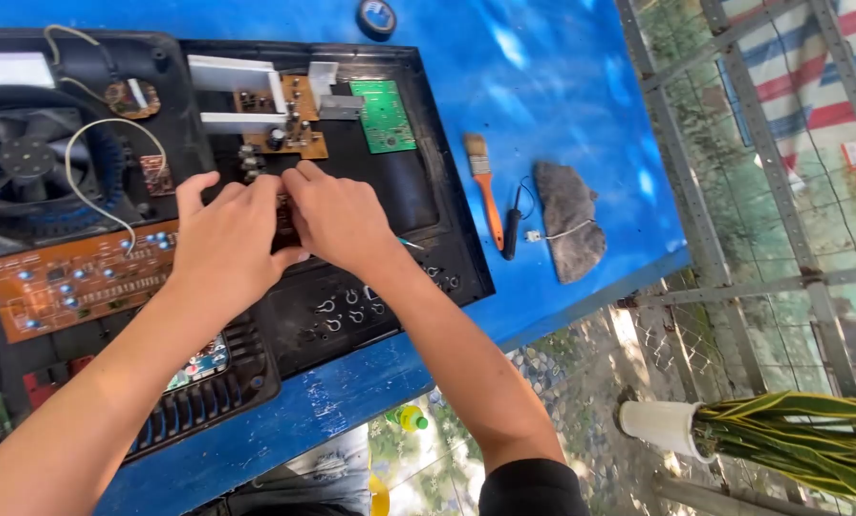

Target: Repairing and adjusting components on circuit boards inside an electronic appliance using a small tool.

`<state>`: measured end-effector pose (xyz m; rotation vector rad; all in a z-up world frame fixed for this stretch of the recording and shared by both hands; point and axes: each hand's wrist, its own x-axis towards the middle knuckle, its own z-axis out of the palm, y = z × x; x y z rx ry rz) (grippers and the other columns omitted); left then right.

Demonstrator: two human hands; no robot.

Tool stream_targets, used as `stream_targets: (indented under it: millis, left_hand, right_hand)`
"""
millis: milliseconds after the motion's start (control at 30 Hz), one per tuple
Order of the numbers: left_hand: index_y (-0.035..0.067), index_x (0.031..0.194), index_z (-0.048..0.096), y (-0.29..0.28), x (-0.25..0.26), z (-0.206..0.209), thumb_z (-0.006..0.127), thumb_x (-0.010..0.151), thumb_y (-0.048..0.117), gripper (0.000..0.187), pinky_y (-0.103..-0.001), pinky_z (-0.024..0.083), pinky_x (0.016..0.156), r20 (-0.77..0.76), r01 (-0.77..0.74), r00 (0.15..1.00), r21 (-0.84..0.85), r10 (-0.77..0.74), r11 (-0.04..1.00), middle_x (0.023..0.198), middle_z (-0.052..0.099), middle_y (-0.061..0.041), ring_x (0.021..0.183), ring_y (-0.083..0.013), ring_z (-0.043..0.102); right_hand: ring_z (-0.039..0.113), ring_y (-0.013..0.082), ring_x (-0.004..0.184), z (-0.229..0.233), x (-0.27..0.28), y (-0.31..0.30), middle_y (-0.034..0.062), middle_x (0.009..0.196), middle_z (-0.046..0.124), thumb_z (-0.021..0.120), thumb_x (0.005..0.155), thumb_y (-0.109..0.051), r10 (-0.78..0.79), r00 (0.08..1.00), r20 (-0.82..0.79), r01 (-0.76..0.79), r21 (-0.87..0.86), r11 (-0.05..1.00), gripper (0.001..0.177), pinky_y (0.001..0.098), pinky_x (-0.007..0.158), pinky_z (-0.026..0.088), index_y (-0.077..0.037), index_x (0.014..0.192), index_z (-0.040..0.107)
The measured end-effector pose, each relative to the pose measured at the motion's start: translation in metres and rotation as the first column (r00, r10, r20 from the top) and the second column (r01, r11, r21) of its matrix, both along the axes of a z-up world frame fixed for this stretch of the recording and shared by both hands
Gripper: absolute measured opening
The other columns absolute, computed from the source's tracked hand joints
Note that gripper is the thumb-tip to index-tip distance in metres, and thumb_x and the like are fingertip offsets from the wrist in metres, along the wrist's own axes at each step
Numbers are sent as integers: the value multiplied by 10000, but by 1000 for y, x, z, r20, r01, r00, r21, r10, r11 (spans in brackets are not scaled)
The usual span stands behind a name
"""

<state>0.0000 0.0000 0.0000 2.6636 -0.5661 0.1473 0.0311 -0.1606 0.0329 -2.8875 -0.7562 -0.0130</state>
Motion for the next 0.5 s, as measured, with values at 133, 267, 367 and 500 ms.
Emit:
stream_targets:
  millis: [133,267,367,500]
  left_hand:
    - [37,1278,571,1,0,-2,877,759,432,720,-549,231,1176,9,7,1000,12,-7,1000,1039,750,-85,1112,-278,709]
    - [43,1323,564,0,2,-3,872,755,461,770,-559,217,1183,11,-5,1000,10,5,1000,1046,759,-71,1132,-268,710]
    - [47,1319,561,1,1,-4,870,759,436,749,-564,214,1179,-8,-3,1000,4,3,1000,1043,755,-70,1135,-269,708]
    - [47,1297,557,1,1,-4,891,731,388,741,-571,196,1178,-20,2,1000,-4,-2,1000,1035,744,-75,1124,-266,704]
  right_hand:
    - [721,456,731,-1,-3,-6,85,932,589,616,894,-117,17,1000,9,-17,31,999,120,526,636,617,-85,1010,615]
    - [708,471,723,7,-4,-7,103,937,549,618,917,-168,-15,1000,-21,17,104,994,121,538,618,612,-70,981,585]
    - [698,494,719,7,-3,-5,115,961,534,631,903,-169,-31,999,-34,35,109,993,133,554,614,606,-66,975,585]
    - [687,544,745,4,-1,-1,134,1007,523,656,857,-132,-36,994,-99,49,133,990,167,590,639,601,-54,989,591]
